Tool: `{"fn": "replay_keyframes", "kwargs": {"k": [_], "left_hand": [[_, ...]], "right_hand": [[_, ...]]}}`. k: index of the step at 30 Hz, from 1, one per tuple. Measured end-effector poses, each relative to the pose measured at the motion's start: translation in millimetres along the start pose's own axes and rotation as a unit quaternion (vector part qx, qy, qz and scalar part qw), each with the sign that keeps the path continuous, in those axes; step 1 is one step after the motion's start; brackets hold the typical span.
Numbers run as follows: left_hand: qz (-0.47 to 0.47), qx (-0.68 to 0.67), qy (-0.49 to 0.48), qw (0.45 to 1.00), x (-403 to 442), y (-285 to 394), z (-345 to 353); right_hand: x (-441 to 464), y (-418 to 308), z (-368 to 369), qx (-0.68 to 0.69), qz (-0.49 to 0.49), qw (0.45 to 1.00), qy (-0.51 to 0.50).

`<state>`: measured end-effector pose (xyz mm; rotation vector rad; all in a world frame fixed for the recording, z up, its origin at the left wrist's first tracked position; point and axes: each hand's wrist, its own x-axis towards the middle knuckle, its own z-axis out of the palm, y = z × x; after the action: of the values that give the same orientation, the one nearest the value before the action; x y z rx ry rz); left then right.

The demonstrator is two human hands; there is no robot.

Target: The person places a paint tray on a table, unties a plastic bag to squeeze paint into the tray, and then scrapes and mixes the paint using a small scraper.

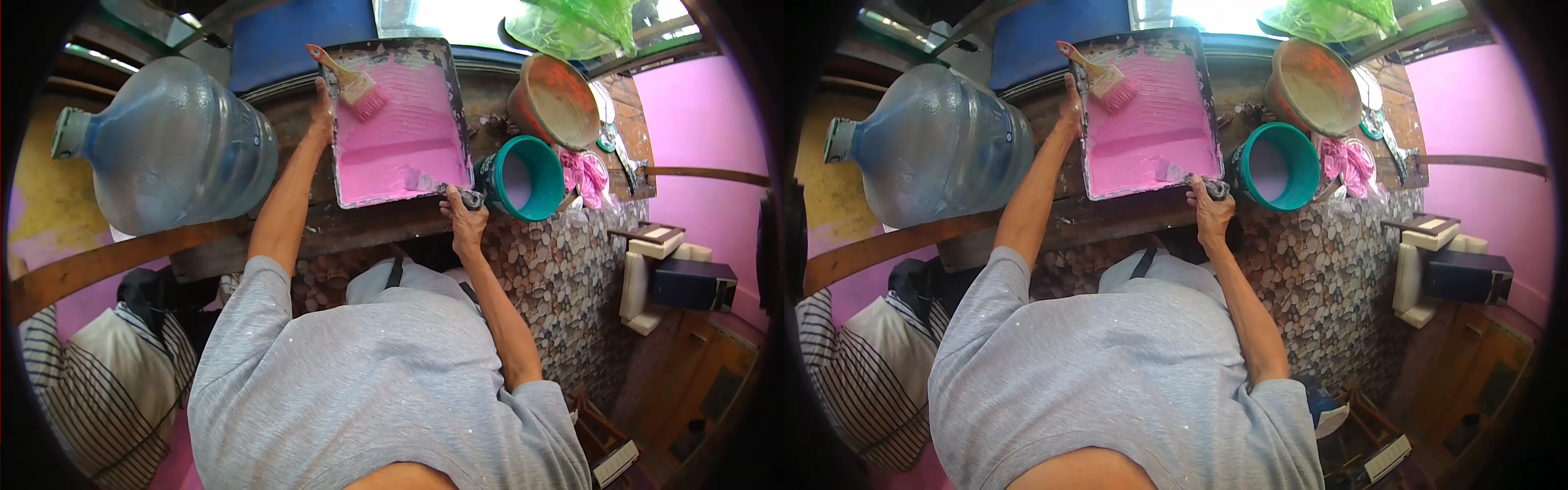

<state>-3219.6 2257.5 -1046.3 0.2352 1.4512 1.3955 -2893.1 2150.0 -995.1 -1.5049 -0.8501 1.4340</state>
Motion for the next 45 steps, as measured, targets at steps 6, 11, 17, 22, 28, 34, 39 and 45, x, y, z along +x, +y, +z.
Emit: {"fn": "replay_keyframes", "kwargs": {"k": [6,11,17,22,28,34,39,45], "left_hand": [[-0.076,-0.023,-0.07,0.994,7,-5,-2],[-0.06,0.024,-0.03,0.997,21,-6,-6],[0.136,0.288,0.152,0.936,18,12,-4],[0.264,0.435,0.258,0.821,82,34,-11],[0.209,0.226,0.156,0.939,109,47,-14],[0.23,0.16,0.151,0.948,73,49,-8],[0.258,0.108,0.13,0.951,59,57,7],[0.396,0.11,-0.017,0.912,-25,73,67]], "right_hand": [[-8,-7,-12,0.046,0.066,0.997,0.004],[-16,-6,-37,0.037,0.087,0.995,-0.026],[-37,-2,-83,-0.016,0.087,0.992,-0.085],[-49,6,-122,0.013,0.145,0.989,0.018],[-63,-3,-147,0.013,0.114,0.992,0.055],[-75,-49,-137,-0.051,0.084,0.995,-0.012],[-65,-80,-124,-0.129,0.054,0.986,-0.089],[-43,-134,-103,-0.24,-0.083,0.953,-0.166]]}}
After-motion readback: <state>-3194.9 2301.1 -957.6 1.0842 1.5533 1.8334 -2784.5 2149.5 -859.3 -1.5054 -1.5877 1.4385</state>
